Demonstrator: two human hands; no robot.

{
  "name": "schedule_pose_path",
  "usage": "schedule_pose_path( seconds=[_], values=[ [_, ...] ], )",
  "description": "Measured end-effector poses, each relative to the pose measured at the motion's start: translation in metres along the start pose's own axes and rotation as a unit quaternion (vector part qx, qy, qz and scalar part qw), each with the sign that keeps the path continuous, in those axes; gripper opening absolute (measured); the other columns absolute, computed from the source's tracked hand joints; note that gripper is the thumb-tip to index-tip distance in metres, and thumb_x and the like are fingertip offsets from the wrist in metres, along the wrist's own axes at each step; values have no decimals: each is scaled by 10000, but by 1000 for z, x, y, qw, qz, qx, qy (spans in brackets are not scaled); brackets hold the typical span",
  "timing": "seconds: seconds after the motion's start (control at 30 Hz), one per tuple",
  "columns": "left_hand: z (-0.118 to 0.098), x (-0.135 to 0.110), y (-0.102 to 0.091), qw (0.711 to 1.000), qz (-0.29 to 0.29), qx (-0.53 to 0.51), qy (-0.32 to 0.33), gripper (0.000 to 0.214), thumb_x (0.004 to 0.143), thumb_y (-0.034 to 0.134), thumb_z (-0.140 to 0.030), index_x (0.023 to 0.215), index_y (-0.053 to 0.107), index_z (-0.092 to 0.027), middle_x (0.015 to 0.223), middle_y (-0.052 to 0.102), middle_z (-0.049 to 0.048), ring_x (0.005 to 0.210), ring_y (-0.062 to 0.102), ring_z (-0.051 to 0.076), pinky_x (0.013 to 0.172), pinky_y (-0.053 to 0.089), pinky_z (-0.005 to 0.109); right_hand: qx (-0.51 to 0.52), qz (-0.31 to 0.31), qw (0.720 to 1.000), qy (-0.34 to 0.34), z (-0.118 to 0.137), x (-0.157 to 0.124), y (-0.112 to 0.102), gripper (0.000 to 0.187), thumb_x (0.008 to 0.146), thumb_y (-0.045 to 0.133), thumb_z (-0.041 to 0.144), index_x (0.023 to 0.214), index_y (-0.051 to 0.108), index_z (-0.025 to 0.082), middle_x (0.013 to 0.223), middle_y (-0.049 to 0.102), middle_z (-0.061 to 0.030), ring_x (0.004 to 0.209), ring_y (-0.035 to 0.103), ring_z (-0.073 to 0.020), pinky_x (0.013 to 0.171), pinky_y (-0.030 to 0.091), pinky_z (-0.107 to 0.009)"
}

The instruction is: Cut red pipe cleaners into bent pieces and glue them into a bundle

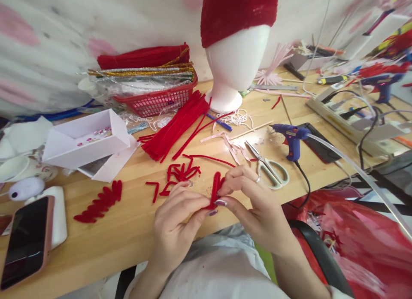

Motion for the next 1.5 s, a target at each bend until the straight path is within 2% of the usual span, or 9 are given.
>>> schedule_pose_path(
  seconds=[0.3,0.63,0.73,0.8,0.9,1.03,1.17,1.27,1.5],
  values=[
    [10,-3,2,997,5,-39,-65,110,838,744,-128,853,756,-237,757,772,-3,729,732,172,967,571,398,45,1,999,19,-7,-3,2,121,1008,553,237,887,565,228,878,578,-27,821,574,-189,738,481,-319],
    [64,-35,-7,941,-123,-182,-259,115,745,847,-222,854,816,-242,937,830,65,901,793,241,769,648,262,10,-360,927,104,-42,-32,-80,224,866,770,297,1049,651,246,728,671,12,636,653,-178,628,533,-312],
    [66,-33,-5,943,-119,-171,-259,107,733,855,-227,830,816,-248,921,830,56,907,791,241,802,649,296,78,-292,945,126,-47,-24,-61,360,855,778,332,1182,638,272,845,718,-16,808,704,-210,762,575,-358],
    [61,-27,-3,949,-107,-171,-241,93,720,863,-239,797,811,-244,899,824,53,878,789,239,801,654,328,128,-206,956,166,-51,-17,-33,192,955,643,414,1018,683,237,694,650,5,632,644,-168,605,545,-291],
    [54,-19,3,956,-72,-176,-222,73,723,861,-240,770,806,-231,862,799,57,808,769,210,747,644,299,213,-87,953,199,-49,-7,13,394,992,522,528,790,622,205,613,527,27,504,505,-123,461,438,-239],
    [42,-11,8,974,-2,-127,-188,49,753,828,-173,759,799,-212,819,770,62,775,729,188,727,612,272,241,-43,943,226,-50,-1,35,393,945,585,555,783,622,199,545,500,51,453,457,-108,449,410,-228],
    [30,-7,7,983,20,-143,-113,85,777,808,-151,721,793,-213,688,758,46,650,704,190,640,612,300,56,-177,957,221,-67,-17,-19,364,928,630,527,814,695,187,535,582,25,476,537,-144,508,433,-261],
    [41,-12,7,977,-3,-159,-144,60,747,836,-164,736,814,-219,675,775,49,605,725,204,560,621,290,-149,-383,880,238,-81,-61,-95,442,857,707,536,584,616,201,516,569,-6,553,561,-197,604,434,-321],
    [67,-24,14,931,-67,-220,-285,46,714,843,-168,727,815,-202,718,807,50,684,783,213,654,655,253,-388,-348,783,338,-148,-79,-185,557,771,709,611,1059,685,135,1159,659,-258,1143,528,-456,931,380,-625]
  ],
)
Point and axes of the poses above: each hand's wrist, its own x-axis towards the middle knuckle, its own y-axis out of the palm, z = x × y, the point moved 9 cm from there along x, towards the middle knuckle
